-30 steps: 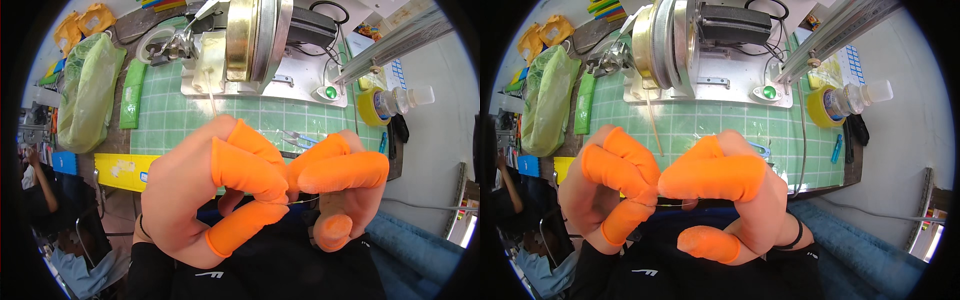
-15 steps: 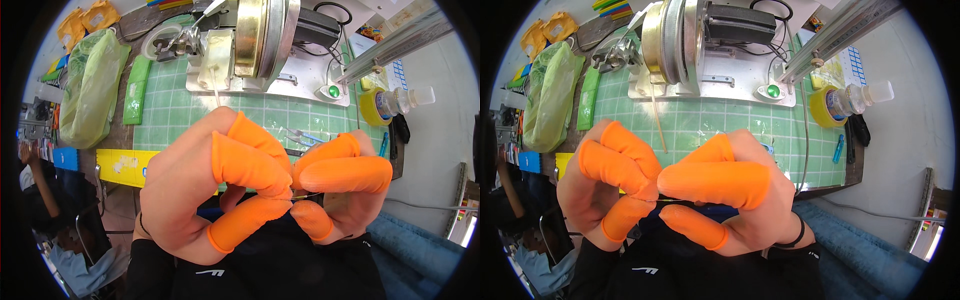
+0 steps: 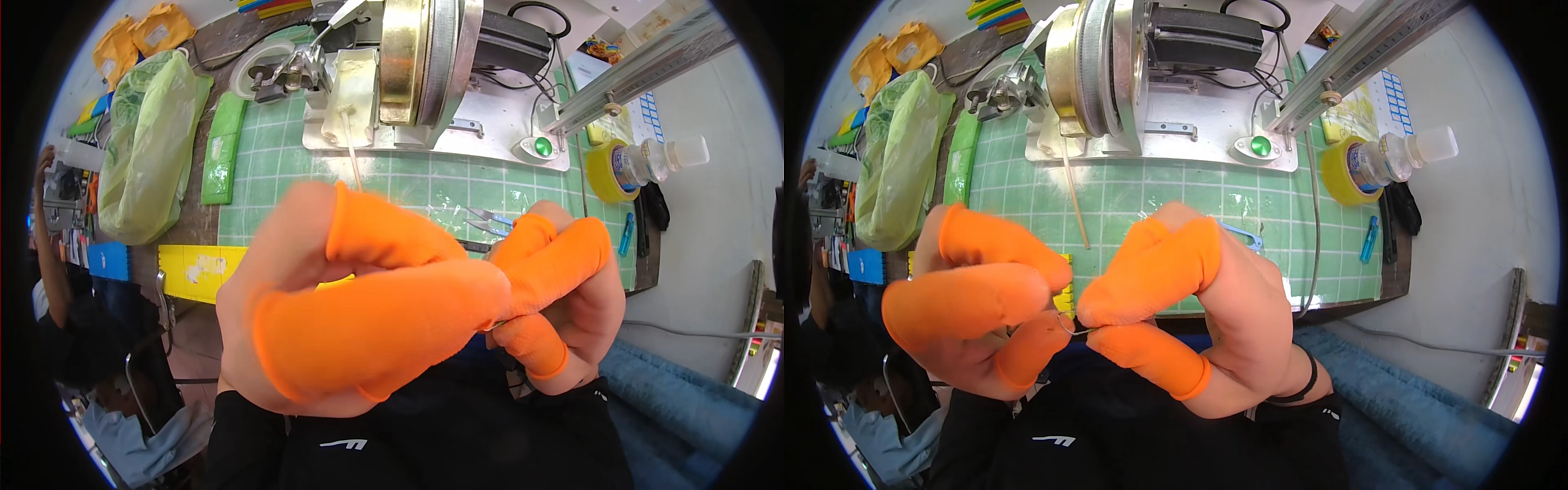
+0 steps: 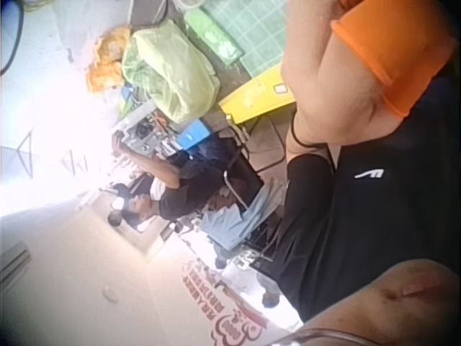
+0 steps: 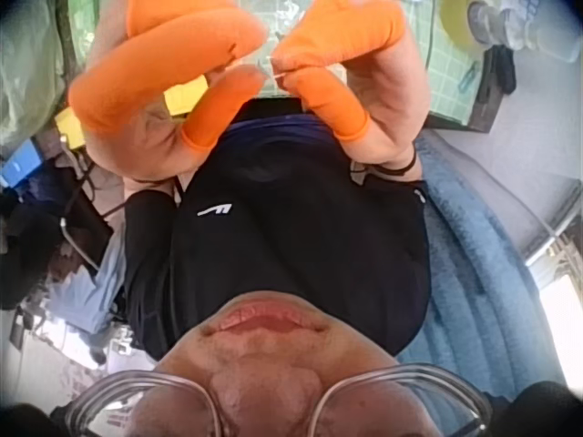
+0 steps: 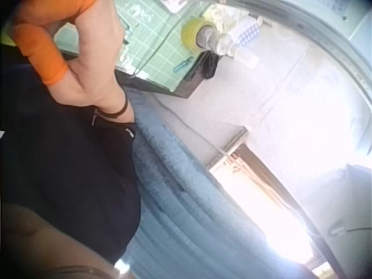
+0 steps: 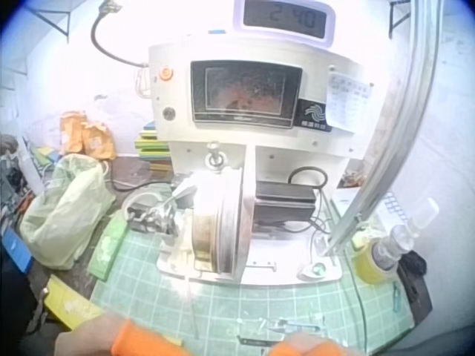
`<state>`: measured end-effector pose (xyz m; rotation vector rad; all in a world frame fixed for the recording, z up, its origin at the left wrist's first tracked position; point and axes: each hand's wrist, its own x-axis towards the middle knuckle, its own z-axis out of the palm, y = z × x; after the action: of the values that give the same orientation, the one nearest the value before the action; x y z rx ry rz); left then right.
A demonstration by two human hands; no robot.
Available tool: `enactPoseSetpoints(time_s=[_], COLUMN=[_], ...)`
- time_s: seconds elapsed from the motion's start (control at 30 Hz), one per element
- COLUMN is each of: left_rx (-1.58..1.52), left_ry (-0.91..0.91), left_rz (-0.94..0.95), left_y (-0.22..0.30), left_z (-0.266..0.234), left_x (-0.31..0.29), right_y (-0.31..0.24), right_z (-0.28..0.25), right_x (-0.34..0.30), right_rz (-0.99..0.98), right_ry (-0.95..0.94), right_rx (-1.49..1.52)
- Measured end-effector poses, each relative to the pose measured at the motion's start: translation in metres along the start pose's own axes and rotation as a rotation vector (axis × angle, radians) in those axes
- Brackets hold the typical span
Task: The person is assembling small mechanical or electronic parts using various hand tools and a machine at a workstation.
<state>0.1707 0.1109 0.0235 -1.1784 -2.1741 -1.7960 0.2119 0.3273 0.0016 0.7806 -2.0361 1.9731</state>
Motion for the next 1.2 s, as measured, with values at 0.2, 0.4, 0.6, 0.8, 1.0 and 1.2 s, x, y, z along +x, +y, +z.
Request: enactPoseSetpoints(time_s=[0.2, 0.4, 0.6, 0.8, 1.0, 1.2], left_rx=[0.072, 0.050, -0.196, -0.206, -0.151, -0.066], left_ry=[0.087, 0.004, -0.041, -0.017, -0.064, -0.065], left_rz=[0.089, 0.114, -0.089, -0.134, -0.073, 0.008], left_y=[-0.004, -0.009, -0.001, -0.003, -0.008, -0.014], left_z=[0.011, 0.006, 0.006, 0.008, 0.005, 0.005], left_x=[-0.004, -0.003, -0.003, -0.007, -0.003, -0.001], right_y=[-0.003, 0.002, 0.001, -0.007, -0.006, -0.007], right_z=[0.000, -0.001, 0.000, -0.003, 0.000, 0.003], right_x=[-0.002, 0.000, 0.003, 0.005, 0.004, 0.004], right_rz=[0.066, 0.012, 0.008, 0.067, 0.027, 0.005], right_ry=[-0.003, -0.006, 0.026, -0.032, -0.008, 0.048], right_rx=[0.042, 0.054, 0.096, -0.064, -0.121, -0.177])
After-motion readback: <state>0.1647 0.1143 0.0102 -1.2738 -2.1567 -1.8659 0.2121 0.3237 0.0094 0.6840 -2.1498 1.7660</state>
